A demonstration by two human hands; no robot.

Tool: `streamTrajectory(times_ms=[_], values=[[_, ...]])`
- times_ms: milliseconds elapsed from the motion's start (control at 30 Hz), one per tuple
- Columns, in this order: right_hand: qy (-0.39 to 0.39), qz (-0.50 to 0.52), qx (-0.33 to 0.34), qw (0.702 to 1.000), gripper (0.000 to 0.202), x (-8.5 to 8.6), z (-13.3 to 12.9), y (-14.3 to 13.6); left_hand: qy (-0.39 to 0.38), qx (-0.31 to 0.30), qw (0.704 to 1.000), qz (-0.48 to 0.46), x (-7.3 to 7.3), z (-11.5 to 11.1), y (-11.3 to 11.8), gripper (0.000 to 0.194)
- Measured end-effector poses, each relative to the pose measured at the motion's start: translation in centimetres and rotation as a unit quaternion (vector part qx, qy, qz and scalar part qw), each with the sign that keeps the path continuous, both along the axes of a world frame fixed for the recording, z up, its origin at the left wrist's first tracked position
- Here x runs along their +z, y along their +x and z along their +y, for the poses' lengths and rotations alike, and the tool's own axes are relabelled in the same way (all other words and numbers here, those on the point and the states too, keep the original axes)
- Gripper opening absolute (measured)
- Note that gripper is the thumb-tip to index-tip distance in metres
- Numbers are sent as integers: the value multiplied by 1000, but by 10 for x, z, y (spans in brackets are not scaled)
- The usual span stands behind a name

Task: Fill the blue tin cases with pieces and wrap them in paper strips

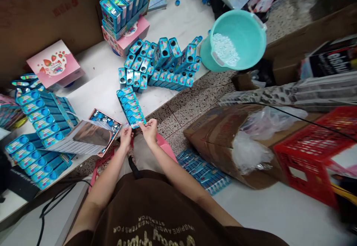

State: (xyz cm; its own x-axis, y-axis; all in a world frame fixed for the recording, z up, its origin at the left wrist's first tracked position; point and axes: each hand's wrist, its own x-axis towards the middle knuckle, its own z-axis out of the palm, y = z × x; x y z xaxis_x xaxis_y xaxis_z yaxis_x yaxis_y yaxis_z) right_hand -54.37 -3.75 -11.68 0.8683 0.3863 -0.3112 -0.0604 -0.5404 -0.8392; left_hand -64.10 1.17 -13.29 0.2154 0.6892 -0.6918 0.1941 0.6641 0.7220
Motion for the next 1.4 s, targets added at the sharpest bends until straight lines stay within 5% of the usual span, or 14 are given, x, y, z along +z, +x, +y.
streamTrajectory(times_ms=[100,233,300,367,433,500,667,833,1167,1400], values=[[-27,-33,17,999,31,10,-1,3,37,-24,999,29,15,-9,-4,36],[2,-156,133,979,17,41,12,-3,153,-93,982,54,77,4,-41,21],[56,-186,220,956,17,60,29,-14,362,-172,906,138,119,28,-68,15],[122,-181,298,929,21,76,51,-29,530,-169,795,241,158,63,-91,19],[180,-172,353,902,27,86,76,-47,597,-193,711,318,186,103,-105,39],[216,-168,379,884,31,90,98,-65,601,-271,664,352,202,140,-110,48],[225,-169,339,898,30,85,128,-102,548,-426,639,331,196,184,-110,21],[200,-186,303,913,31,82,131,-117,547,-388,663,334,180,183,-112,24],[179,-225,294,912,27,87,131,-119,568,-320,669,356,174,178,-106,28],[198,-180,253,930,19,93,131,-117,582,-332,650,359,173,177,-101,27]])
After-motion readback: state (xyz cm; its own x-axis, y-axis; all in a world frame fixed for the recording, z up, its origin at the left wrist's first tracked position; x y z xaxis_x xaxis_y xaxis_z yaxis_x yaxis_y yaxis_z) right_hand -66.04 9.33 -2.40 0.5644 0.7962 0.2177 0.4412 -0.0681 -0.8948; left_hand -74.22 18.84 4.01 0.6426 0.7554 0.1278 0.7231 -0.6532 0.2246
